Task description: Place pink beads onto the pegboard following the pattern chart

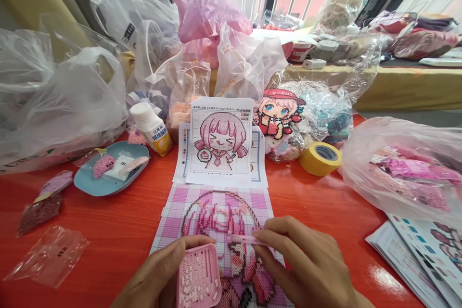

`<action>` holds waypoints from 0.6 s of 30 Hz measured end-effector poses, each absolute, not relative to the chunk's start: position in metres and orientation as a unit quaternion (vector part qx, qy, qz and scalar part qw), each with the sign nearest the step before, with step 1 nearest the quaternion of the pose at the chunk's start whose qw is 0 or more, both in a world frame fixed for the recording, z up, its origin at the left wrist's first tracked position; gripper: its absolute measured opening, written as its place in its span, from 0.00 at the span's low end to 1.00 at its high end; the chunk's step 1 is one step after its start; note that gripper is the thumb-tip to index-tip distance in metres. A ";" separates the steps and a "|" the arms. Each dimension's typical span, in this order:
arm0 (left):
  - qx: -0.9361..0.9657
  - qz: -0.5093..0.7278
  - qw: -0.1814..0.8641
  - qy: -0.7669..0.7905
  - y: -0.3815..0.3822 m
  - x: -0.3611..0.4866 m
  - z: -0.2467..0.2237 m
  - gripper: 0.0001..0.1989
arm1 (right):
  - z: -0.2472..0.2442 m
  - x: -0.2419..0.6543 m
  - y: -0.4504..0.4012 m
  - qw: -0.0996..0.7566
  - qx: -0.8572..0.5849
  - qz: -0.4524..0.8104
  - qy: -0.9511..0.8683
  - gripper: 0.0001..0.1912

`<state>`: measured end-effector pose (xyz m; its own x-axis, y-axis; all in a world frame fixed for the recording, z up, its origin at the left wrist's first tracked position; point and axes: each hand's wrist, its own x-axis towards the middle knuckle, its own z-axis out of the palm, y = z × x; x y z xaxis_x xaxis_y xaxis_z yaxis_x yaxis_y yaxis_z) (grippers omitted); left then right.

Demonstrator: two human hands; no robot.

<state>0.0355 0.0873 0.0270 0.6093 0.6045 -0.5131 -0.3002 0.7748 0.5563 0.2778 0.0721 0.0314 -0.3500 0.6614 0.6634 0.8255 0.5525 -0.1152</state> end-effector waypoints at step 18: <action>0.276 0.252 0.828 0.419 0.088 0.027 0.025 0.28 | 0.007 0.290 0.075 0.277 -0.454 -0.059 -0.845 0.05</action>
